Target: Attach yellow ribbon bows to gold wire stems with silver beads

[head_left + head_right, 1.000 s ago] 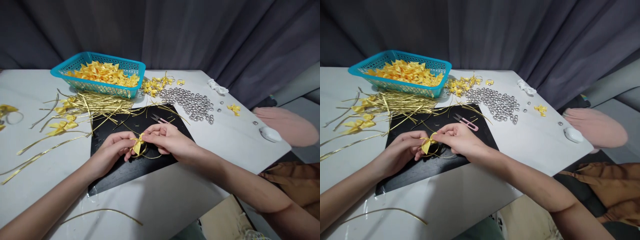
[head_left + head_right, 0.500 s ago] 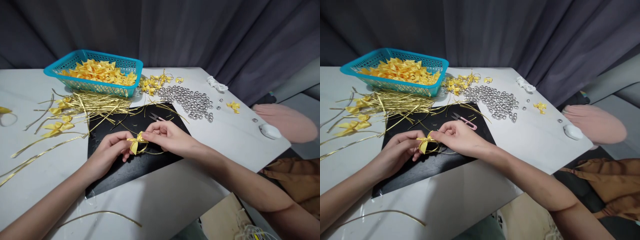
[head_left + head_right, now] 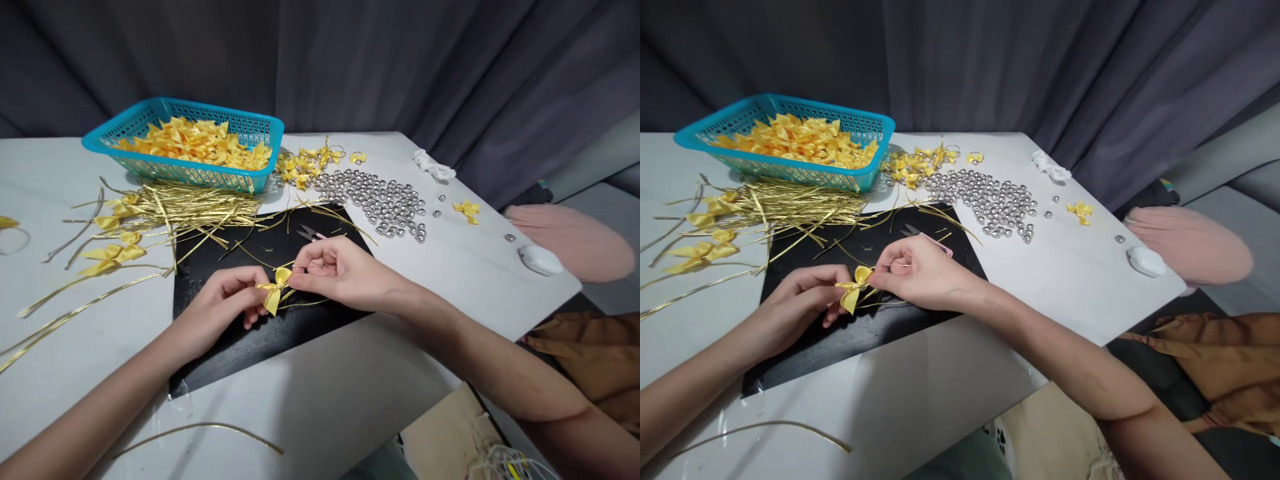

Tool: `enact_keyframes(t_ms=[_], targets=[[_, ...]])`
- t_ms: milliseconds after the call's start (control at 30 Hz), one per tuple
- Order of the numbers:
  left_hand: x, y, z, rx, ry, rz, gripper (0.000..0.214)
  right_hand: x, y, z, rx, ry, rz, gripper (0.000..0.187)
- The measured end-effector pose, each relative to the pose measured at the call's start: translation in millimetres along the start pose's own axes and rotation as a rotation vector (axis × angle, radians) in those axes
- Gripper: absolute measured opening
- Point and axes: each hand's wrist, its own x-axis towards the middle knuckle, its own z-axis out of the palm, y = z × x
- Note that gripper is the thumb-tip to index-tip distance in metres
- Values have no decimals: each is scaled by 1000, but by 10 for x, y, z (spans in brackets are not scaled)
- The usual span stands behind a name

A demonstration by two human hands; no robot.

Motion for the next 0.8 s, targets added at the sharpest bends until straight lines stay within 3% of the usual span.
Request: enact_keyframes(t_ms=[467,667,800], targets=[[-5,22,20,-21,0,39,21,-66,-104,70,-25,63,-5,14],[-7,12,17,24,-1,12,24,-54,-88,30,-87,35,-7,14],[-1,12,28,31,20,6,22,-23,-24,76,34,30,-12,21]])
